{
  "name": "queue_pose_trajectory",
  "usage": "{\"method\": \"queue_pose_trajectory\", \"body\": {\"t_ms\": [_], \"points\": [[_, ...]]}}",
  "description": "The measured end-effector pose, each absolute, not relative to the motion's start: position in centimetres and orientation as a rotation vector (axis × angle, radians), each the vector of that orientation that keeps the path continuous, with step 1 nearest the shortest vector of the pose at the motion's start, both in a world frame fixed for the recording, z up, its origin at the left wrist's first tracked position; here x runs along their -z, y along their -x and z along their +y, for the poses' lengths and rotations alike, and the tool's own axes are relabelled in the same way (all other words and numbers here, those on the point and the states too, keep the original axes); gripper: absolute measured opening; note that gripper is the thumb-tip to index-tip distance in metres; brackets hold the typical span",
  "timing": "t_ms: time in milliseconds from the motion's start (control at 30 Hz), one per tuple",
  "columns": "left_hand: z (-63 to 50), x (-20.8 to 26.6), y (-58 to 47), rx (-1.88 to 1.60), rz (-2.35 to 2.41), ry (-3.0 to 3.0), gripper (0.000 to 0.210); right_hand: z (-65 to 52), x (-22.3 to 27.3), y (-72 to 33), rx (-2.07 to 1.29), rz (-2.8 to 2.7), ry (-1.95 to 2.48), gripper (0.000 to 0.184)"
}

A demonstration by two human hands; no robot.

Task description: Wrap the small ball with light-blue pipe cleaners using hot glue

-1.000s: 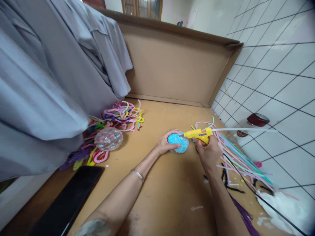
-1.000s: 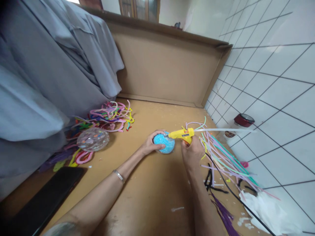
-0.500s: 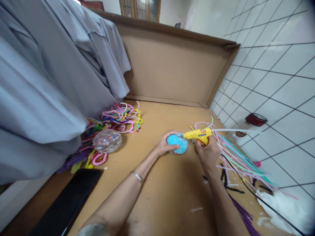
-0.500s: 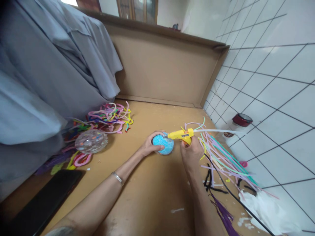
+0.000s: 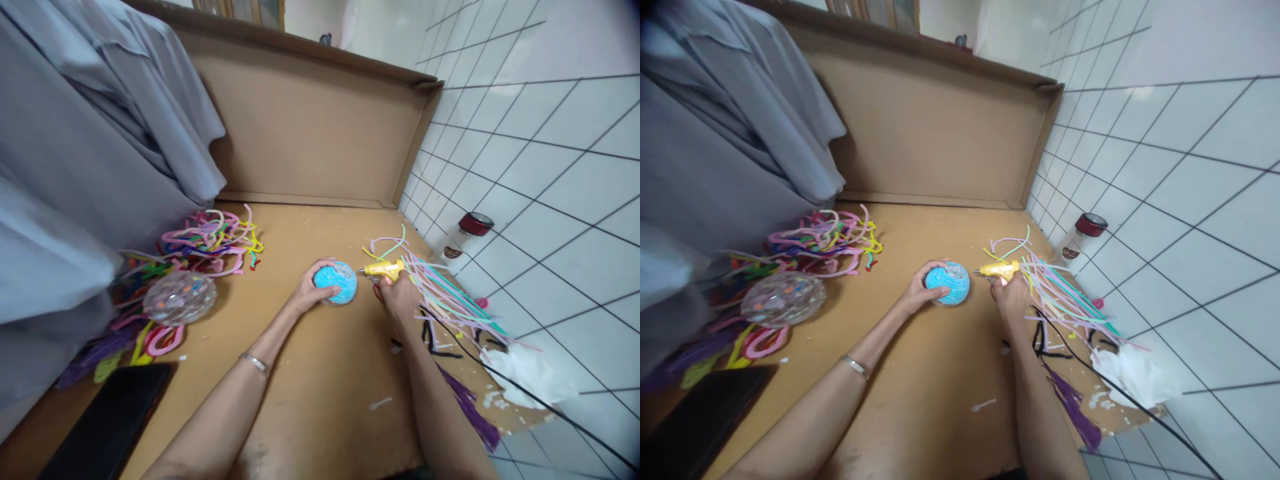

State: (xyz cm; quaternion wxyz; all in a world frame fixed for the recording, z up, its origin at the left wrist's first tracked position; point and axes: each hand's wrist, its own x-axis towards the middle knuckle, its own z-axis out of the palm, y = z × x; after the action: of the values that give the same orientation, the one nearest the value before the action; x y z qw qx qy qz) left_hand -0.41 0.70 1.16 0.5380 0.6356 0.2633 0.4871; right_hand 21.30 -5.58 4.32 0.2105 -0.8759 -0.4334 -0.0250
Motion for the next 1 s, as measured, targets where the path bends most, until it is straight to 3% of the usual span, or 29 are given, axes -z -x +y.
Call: {"method": "queue_pose_trajectory", "body": {"t_ms": [533, 867, 1000], "points": [[0.9, -0.8, 0.5, -1.154, 0.665, -1.538, 0.062, -5.8, -4.1, -23.0, 0.043, -1.023, 2.599, 0.044], [0.8, -1.1, 0.5, -1.158, 0.652, -1.558, 0.060, -5.7, -2.9, -23.4, 0.317, -1.076, 2.565, 0.048], [0.6, -1.4, 0.5, -1.169, 0.653, -1.597, 0.059, -5.6, -2.9, -23.5, 0.533, -1.159, 2.344, 0.040]]}}
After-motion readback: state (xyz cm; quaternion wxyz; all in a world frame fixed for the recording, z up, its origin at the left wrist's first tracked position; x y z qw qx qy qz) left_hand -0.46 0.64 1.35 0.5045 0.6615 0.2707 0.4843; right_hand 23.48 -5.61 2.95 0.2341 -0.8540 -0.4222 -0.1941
